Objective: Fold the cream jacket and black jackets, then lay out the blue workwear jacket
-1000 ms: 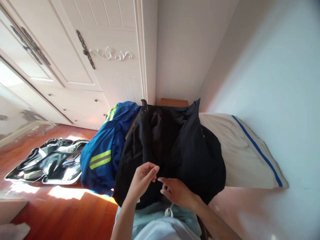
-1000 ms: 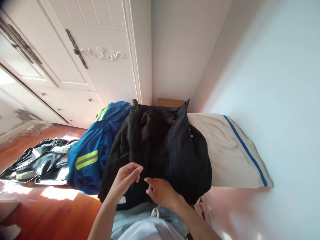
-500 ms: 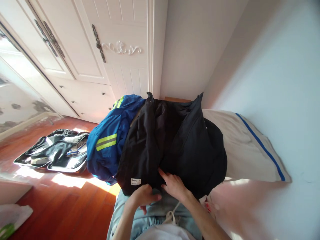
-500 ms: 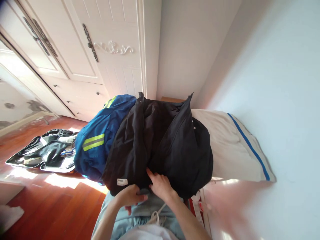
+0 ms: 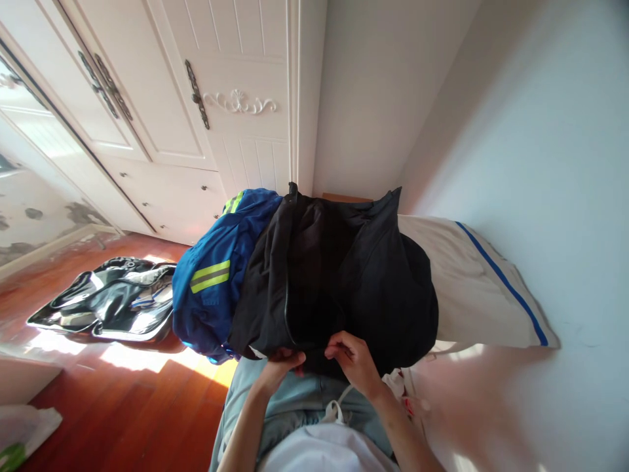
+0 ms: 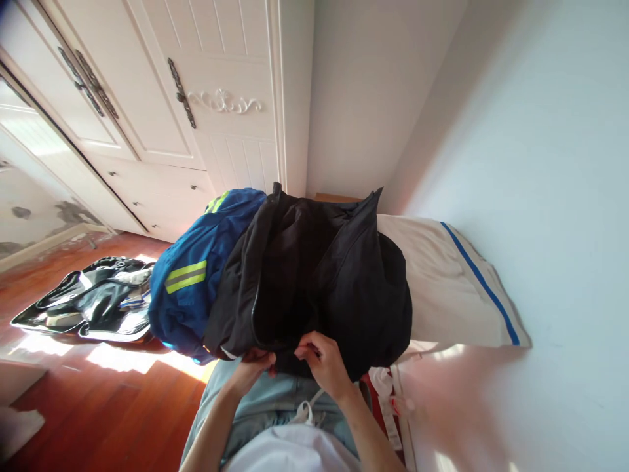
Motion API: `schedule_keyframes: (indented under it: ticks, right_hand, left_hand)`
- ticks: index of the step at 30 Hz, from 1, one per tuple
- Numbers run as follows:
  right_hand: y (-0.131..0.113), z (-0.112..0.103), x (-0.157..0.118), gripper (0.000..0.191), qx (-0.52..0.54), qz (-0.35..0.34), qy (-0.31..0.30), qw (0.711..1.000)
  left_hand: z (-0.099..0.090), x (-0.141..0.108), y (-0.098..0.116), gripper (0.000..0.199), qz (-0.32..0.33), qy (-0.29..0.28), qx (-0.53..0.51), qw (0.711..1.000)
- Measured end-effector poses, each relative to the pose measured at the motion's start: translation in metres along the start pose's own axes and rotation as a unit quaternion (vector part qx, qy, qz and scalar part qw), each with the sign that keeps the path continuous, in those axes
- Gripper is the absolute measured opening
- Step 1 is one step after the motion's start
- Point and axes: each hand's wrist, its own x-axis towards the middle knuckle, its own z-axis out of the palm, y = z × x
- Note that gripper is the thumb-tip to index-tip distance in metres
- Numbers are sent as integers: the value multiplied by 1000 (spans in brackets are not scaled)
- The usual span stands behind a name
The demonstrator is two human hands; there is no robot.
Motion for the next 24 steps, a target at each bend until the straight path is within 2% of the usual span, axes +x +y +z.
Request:
schedule_keyframes:
  ticks: [3, 5, 8, 11, 12, 15, 17, 21, 24]
  right_hand:
    - [-15, 2, -10, 21, 72, -25, 62, 995]
    - [-27, 8, -16, 19, 92, -48, 106, 989]
    - [-48, 17, -22, 45, 17, -101, 145, 984]
    - [-66, 20, -23, 66, -93, -141, 158, 973]
    - [-69, 19, -23, 64, -109, -148, 161, 970]
    - [-75, 12, -20, 36, -113, -165, 155, 967]
    - [-77, 7, -19, 25, -115, -173, 143, 968]
    - [-80, 6, -21, 21, -98, -166, 146, 970]
    - [-83, 8, -22, 20, -61, -121, 166, 977]
  left_hand:
    - [17, -9, 18, 40, 40, -53, -147, 987]
    - [31, -16, 31, 44, 31, -20, -221, 975]
    - [49, -28, 47, 45, 7, 44, -288, 956]
    - [60, -42, 60, 43, 7, 55, -302, 952]
    - [62, -46, 63, 43, 8, 56, -300, 952]
    - [62, -53, 69, 39, 21, 59, -278, 958]
    - [60, -54, 70, 40, 28, 65, -246, 967]
    - [57, -54, 71, 42, 28, 111, -204, 972]
    - [57, -55, 75, 43, 16, 115, -212, 970]
